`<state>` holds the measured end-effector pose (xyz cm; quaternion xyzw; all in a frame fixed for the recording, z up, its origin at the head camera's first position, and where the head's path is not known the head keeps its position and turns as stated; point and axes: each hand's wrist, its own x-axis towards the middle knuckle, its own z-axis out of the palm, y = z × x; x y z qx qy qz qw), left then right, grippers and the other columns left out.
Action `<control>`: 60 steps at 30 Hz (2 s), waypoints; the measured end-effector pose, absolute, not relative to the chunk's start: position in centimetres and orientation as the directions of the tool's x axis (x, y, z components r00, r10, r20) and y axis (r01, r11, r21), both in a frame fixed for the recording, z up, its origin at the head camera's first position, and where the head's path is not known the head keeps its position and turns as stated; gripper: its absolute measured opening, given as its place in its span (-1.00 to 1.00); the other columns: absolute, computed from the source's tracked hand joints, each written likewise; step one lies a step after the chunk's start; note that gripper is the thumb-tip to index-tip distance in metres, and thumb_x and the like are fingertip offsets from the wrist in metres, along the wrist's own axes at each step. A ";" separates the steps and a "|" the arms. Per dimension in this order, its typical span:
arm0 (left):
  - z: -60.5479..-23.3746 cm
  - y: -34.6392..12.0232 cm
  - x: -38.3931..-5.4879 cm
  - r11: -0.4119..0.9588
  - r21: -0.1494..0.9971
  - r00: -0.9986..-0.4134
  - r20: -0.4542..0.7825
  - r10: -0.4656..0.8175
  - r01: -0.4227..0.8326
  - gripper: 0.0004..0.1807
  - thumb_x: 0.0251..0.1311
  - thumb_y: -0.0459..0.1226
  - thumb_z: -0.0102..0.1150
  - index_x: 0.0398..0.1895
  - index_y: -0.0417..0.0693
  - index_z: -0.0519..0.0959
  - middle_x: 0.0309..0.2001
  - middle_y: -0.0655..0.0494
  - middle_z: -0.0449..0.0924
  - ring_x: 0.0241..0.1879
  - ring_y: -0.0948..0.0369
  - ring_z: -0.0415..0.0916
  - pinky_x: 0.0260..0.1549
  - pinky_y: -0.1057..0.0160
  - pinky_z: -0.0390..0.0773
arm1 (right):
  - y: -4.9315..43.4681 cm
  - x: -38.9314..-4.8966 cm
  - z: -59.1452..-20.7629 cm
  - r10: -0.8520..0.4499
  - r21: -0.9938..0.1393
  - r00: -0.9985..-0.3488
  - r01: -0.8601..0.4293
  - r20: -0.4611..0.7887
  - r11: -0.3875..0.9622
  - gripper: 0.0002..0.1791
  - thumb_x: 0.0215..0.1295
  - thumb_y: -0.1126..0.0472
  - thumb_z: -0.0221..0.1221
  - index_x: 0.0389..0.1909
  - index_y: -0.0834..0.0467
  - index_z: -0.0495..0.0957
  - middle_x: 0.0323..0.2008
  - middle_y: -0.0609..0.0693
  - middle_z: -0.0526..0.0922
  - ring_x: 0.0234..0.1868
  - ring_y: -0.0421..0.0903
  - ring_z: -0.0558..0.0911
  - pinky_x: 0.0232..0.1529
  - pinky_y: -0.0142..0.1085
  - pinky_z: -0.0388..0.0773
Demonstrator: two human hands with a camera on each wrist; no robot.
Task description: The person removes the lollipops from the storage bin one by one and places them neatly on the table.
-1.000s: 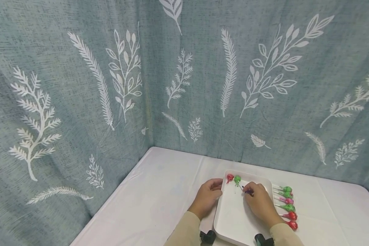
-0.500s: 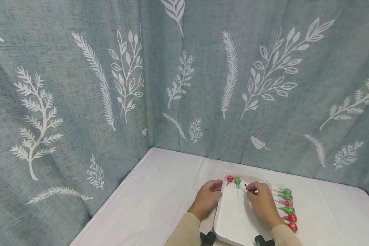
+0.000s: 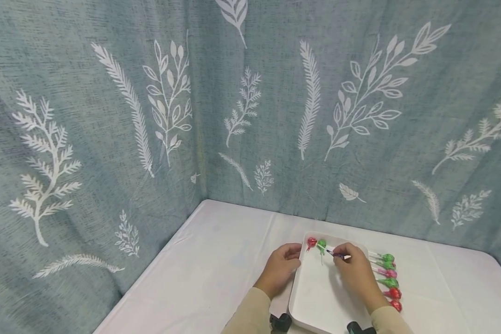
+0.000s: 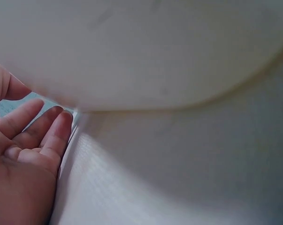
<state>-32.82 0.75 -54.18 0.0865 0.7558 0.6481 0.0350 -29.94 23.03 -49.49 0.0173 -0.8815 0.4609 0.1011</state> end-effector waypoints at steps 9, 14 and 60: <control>-54.0 0.6 -32.7 0.144 0.985 -0.981 0.067 0.183 0.094 -0.50 0.35 -0.32 0.22 0.37 -0.03 0.64 0.16 0.16 0.72 0.21 0.10 0.65 0.27 -0.08 0.63 | 23.6 -29.5 -48.4 0.061 -0.792 -0.976 -0.133 0.209 0.596 -0.87 0.46 0.39 0.27 -0.04 0.29 0.65 -0.04 0.15 0.66 -0.15 0.00 0.66 -0.17 -0.20 0.62; -54.0 0.6 -32.7 0.147 0.985 -0.982 0.060 0.181 0.087 -0.49 0.34 -0.31 0.22 0.37 -0.02 0.64 0.16 0.17 0.72 0.21 0.10 0.65 0.27 -0.08 0.63 | 23.7 -29.2 -48.1 0.061 -0.806 -0.980 -0.120 0.190 0.579 -0.87 0.45 0.40 0.27 -0.05 0.28 0.65 -0.04 0.13 0.66 -0.18 -0.03 0.64 -0.23 -0.27 0.61; -54.0 0.6 -32.6 0.127 0.989 -0.983 0.057 0.175 0.080 -0.46 0.27 -0.34 0.24 0.36 -0.05 0.64 0.18 0.13 0.72 0.24 0.05 0.64 0.30 -0.11 0.60 | 27.2 -25.9 -47.9 0.122 -0.852 -0.992 0.039 0.029 0.521 -0.68 0.53 0.24 0.26 0.18 0.32 0.58 0.15 0.20 0.62 -0.01 0.07 0.62 -0.11 -0.20 0.61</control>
